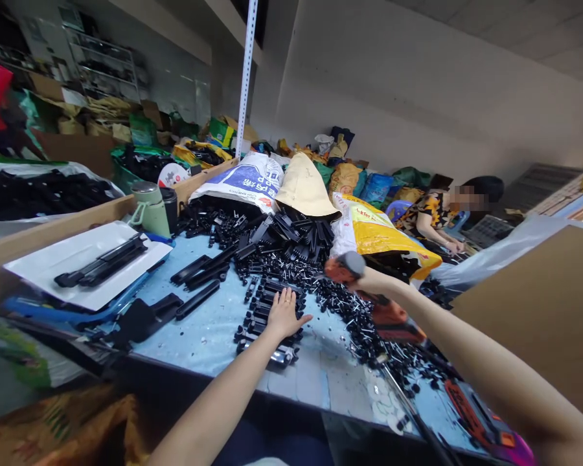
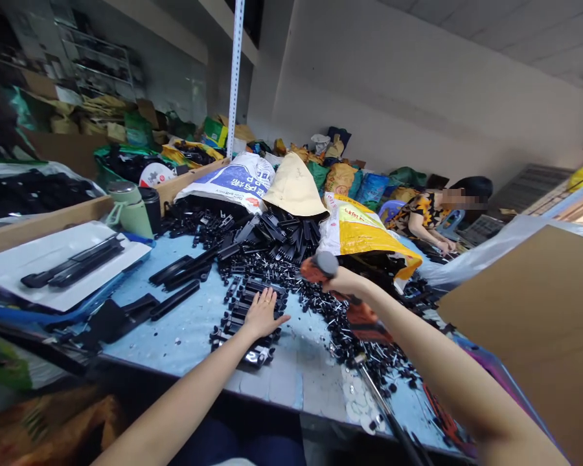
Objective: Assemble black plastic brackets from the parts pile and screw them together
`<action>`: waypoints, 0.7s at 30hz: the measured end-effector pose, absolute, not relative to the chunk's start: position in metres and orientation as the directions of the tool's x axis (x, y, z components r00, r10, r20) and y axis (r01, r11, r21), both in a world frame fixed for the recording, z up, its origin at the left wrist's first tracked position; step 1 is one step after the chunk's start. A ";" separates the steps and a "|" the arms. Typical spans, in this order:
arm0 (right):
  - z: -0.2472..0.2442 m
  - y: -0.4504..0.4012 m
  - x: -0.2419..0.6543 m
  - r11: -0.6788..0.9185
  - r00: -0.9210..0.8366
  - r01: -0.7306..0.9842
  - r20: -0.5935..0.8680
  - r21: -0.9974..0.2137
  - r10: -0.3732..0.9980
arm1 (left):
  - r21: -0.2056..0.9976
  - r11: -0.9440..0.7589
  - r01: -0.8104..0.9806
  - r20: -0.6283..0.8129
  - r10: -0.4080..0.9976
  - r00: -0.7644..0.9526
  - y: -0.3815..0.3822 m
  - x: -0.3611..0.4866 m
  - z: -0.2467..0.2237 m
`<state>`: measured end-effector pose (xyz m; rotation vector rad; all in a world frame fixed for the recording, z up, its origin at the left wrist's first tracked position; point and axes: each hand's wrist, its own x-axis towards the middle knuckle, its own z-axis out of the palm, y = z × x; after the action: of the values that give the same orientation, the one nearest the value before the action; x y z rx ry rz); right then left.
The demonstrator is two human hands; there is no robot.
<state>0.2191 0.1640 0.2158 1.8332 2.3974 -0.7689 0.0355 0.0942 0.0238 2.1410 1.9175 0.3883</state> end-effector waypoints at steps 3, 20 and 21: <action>0.208 0.181 0.137 0.262 -0.398 0.901 -0.419 -0.346 0.816 | 0.351 -0.117 0.929 0.050 0.993 0.106 0.093 0.035 0.022; 0.181 0.207 0.044 0.526 -0.471 0.846 -0.591 -0.092 0.655 | 0.427 -0.118 0.896 0.037 0.993 0.113 0.094 0.037 0.013; 0.183 0.203 0.045 0.537 -0.480 0.839 -0.587 -0.091 0.651 | 0.431 -0.123 0.894 0.045 0.992 0.114 0.094 0.037 0.014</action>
<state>0.0452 0.2031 0.1831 1.2070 2.2855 -0.5082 0.0370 0.0935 0.0136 2.0998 1.8523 0.4701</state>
